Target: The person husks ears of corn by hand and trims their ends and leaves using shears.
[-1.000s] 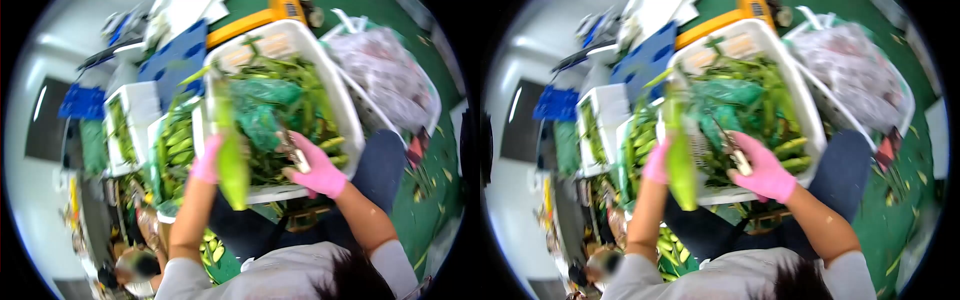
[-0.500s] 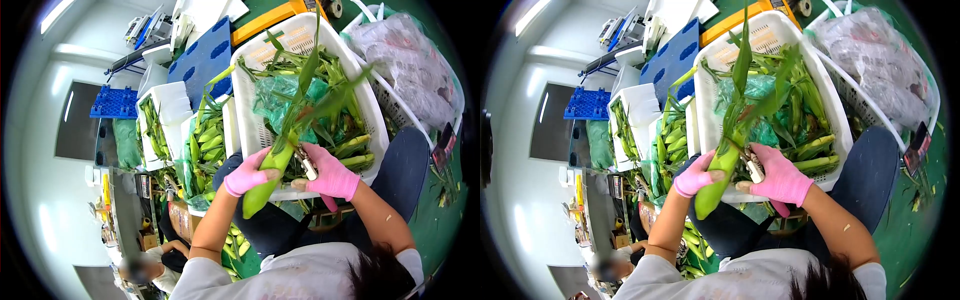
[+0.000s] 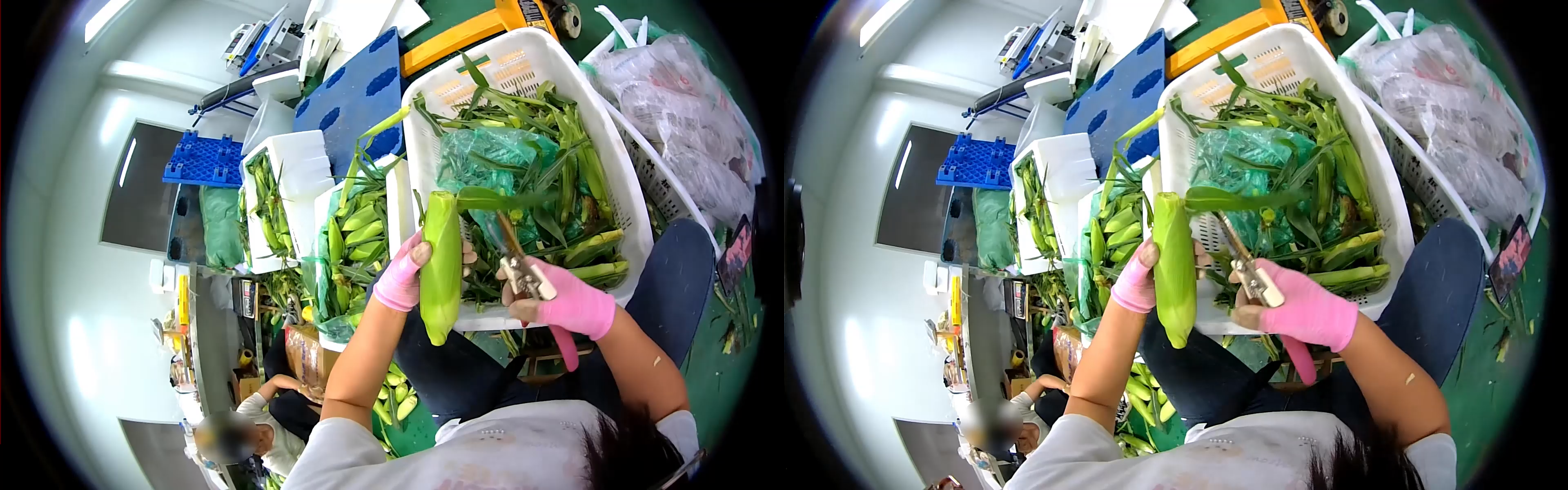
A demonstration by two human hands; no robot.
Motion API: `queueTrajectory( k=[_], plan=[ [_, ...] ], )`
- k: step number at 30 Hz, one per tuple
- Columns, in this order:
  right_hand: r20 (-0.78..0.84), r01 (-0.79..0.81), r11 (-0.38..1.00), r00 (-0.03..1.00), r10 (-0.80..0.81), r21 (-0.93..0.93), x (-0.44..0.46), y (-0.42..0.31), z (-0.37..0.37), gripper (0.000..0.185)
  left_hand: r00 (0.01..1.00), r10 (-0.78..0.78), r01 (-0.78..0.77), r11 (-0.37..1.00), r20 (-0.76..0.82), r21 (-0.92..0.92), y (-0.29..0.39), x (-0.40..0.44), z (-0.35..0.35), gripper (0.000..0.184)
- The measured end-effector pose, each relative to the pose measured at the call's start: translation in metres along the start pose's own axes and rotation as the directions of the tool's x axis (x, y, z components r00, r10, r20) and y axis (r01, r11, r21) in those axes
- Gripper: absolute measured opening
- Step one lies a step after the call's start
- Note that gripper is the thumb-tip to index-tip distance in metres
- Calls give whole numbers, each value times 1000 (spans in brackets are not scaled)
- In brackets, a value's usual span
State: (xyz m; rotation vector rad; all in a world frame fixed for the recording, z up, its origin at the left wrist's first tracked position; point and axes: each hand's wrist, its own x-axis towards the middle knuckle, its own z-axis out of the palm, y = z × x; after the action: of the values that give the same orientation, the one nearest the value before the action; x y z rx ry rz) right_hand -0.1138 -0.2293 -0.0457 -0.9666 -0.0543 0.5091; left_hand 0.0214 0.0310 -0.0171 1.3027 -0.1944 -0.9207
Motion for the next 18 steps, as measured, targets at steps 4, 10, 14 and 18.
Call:
queueTrajectory(
  k=[4, 10, 14, 18],
  plan=[
    [-75, 72, 986, 994, -84, -151, 6, 10, 5, 55, 993, -61, 41, 979, 99, 198, -3, 4, 13, 81],
    [-306, 55, 969, 943, -130, -242, 4, 2, 5, 31, 995, -6, -6, 992, 100, 124, -9, 7, 34, 77],
    [-358, 114, 993, 927, -114, -22, 2, -2, 3, 19, 946, 297, -314, 939, -126, -140, 4, 23, 32, 72],
    [-39, 99, 962, 995, -92, 254, 3, 11, 5, 53, 652, 538, -676, 732, -535, -87, 9, 33, 12, 63]
  ],
)
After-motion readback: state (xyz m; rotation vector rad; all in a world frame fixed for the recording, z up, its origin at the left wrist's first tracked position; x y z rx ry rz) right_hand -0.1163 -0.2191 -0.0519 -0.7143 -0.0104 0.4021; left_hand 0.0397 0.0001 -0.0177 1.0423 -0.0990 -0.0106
